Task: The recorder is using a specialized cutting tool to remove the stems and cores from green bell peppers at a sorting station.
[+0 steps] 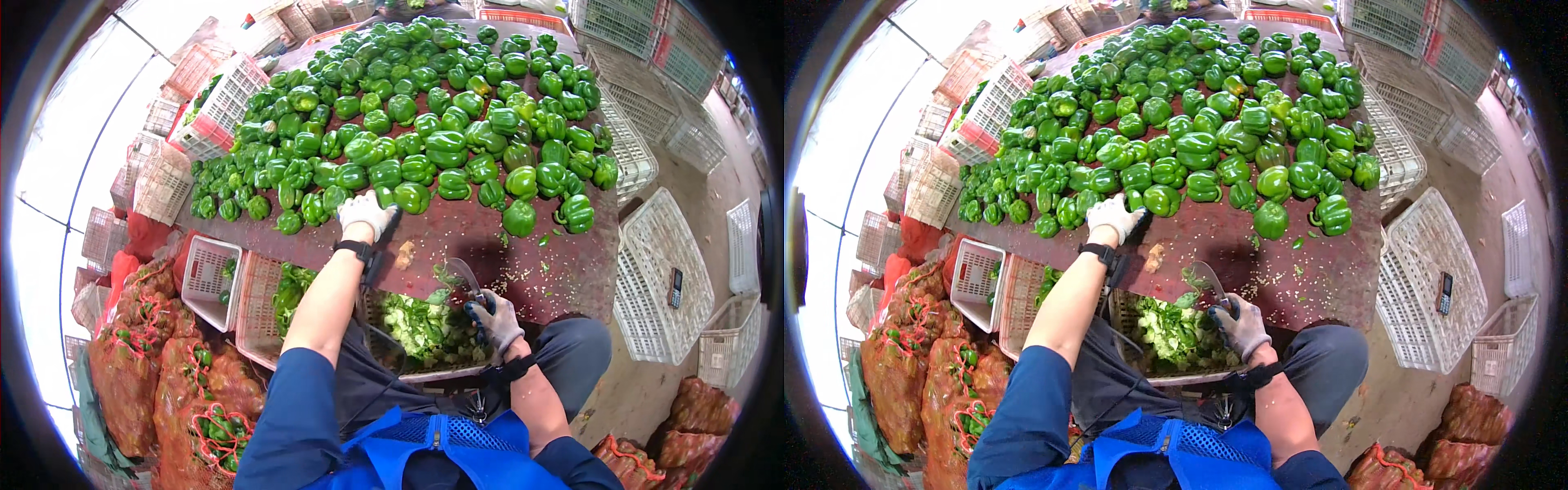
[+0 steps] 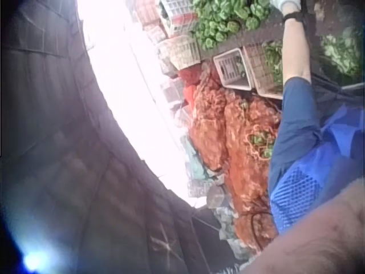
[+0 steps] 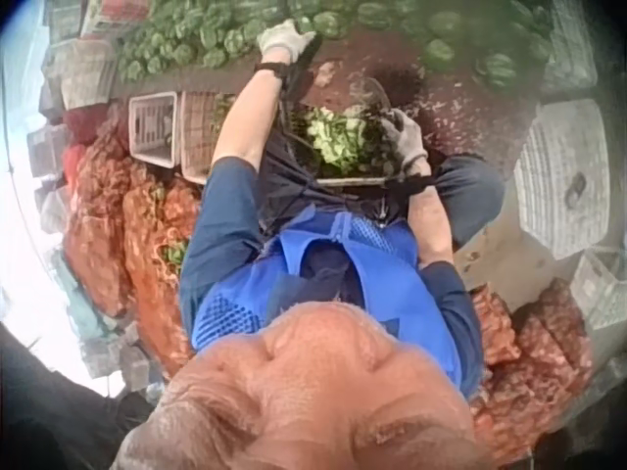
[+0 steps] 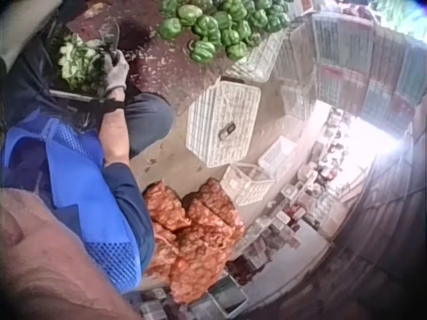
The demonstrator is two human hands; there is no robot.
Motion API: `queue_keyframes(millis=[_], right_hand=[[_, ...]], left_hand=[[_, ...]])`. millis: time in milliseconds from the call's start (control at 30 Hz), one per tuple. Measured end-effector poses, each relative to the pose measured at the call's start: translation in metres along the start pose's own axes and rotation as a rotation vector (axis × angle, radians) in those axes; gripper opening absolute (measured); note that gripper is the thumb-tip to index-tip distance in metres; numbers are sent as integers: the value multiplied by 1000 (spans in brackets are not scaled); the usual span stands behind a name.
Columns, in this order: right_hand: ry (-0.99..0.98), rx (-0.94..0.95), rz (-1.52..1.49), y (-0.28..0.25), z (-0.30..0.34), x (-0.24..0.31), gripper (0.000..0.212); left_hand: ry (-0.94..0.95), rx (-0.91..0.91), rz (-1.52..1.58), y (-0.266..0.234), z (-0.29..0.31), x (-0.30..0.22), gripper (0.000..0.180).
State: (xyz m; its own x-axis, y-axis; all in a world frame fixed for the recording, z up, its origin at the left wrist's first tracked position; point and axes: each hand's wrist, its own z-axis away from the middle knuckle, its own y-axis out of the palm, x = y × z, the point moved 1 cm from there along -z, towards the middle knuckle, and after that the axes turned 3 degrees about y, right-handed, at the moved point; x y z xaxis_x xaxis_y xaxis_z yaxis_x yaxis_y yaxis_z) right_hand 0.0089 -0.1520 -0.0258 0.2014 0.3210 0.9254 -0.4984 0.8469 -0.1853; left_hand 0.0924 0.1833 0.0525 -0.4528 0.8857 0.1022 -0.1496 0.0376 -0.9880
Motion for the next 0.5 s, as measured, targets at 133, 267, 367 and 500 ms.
queue_keyframes(millis=[133, 267, 367, 500], right_hand=[[12, -17, -7, -3, -2, -3, 36], [-49, -83, -100, -2, -5, -12, 37], [76, -56, -180, -4, -3, 4, 39], [-127, -108, -155, -2, -3, 3, 46]], left_hand=[[-25, -12, 49, 5, -17, -4, 62], [-76, -151, 329, 7, -11, 6, 54], [-71, -322, 707, 5, 17, 12, 44], [23, -4, 1373, 24, 86, -27, 36]])
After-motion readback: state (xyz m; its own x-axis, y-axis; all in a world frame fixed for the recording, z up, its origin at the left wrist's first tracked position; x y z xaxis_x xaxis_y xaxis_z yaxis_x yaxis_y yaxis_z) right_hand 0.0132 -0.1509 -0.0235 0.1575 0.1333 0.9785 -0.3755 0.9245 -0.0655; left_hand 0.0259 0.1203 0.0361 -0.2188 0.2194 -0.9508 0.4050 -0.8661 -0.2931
